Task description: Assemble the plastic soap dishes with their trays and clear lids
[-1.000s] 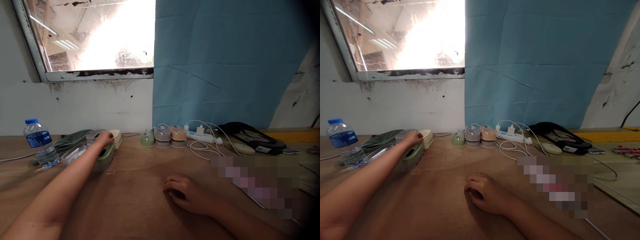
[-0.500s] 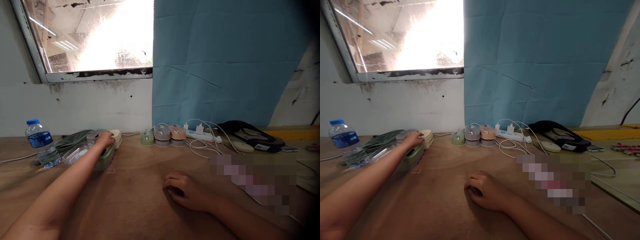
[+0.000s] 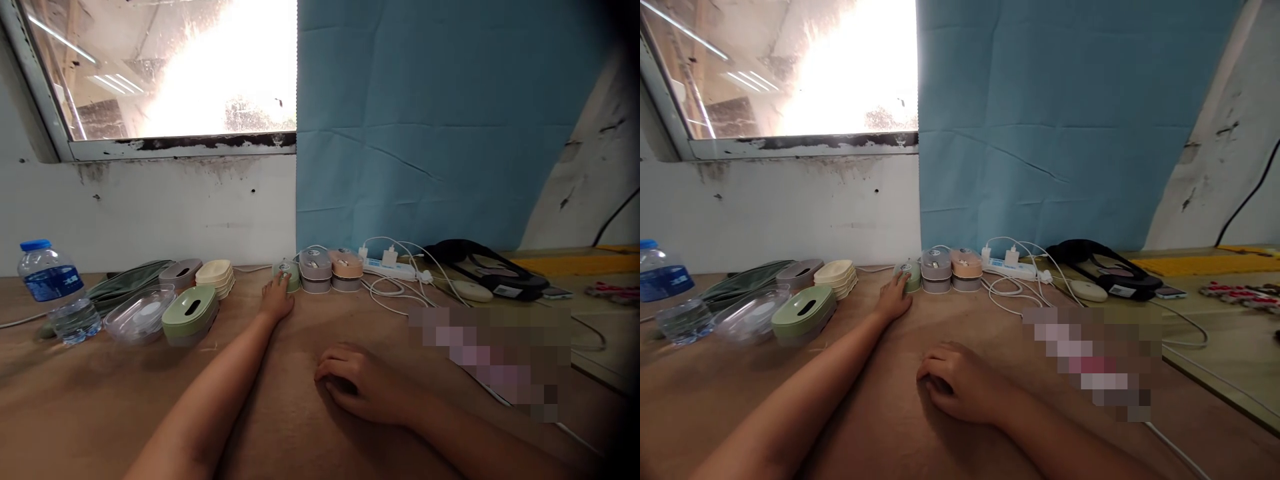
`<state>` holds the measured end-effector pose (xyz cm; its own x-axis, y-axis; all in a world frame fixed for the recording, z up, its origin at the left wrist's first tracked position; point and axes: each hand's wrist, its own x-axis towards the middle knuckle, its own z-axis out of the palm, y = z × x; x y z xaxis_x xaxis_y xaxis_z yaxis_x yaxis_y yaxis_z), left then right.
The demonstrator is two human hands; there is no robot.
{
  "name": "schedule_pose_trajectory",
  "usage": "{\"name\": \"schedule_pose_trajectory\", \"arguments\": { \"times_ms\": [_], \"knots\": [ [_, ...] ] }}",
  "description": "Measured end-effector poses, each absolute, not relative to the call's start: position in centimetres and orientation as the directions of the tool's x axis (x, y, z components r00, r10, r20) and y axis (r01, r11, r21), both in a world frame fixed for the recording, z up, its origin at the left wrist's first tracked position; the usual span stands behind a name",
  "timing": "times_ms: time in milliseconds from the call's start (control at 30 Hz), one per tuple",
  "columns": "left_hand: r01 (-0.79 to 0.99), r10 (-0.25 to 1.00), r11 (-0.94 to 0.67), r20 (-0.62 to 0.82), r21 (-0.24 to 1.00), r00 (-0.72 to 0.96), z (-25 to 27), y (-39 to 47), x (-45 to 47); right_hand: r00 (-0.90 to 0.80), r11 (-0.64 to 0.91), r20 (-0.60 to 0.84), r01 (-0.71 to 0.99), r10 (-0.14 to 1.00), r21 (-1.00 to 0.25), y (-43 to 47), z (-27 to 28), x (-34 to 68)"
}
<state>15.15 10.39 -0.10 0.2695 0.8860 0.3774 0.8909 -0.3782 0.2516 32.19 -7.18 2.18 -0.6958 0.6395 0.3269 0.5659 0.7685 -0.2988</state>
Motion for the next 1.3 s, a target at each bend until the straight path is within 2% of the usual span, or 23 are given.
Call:
{"name": "schedule_pose_trajectory", "arguments": {
  "times_ms": [267,433,533,767,933,1067,1167,1233,1300],
  "knots": [
    [0.85,0.846,-0.447,0.44,0.277,0.301,0.2,3.2,12.4,-0.718,0.785,0.319,0.557,0.619,-0.271,-7.2,2.4,32.2],
    [0.667,0.764,-0.621,0.506,0.412,0.399,0.0,-3.3,9.7,-0.734,0.821,0.373,0.539,0.567,-0.187,-7.2,2.3,32.4],
    [0.585,0.744,-0.662,0.503,0.469,0.439,0.5,-5.7,8.3,-0.736,0.84,0.422,0.525,0.53,-0.138,-7.3,2.3,32.6],
    [0.38,0.795,-0.598,0.459,0.706,0.396,1.2,-5.1,6.9,-0.726,0.874,0.52,0.479,0.449,-0.087,-7.6,2.7,32.7],
    [0.229,0.842,-0.528,0.47,0.818,0.265,0.4,-3.6,6.5,-0.711,0.86,0.511,0.495,0.483,-0.124,-7.6,3.0,32.7],
    [0.286,0.826,-0.564,0.528,0.775,0.198,0.8,-3.6,6.1,-0.7,0.84,0.48,0.514,0.528,-0.174,-7.5,3.1,32.7],
    [0.467,0.751,-0.655,0.582,0.594,0.313,1.5,-3.5,5.5,-0.711,0.829,0.437,0.526,0.551,-0.19,-7.5,3.1,32.8],
    [0.555,0.737,-0.669,0.534,0.494,0.414,1.6,-3.2,5.1,-0.716,0.826,0.42,0.529,0.558,-0.195,-7.5,3.1,32.8],
    [0.613,0.77,-0.633,0.469,0.473,0.434,1.4,-2.9,4.9,-0.715,0.825,0.419,0.529,0.56,-0.201,-7.5,3.2,32.7]
  ]
}}
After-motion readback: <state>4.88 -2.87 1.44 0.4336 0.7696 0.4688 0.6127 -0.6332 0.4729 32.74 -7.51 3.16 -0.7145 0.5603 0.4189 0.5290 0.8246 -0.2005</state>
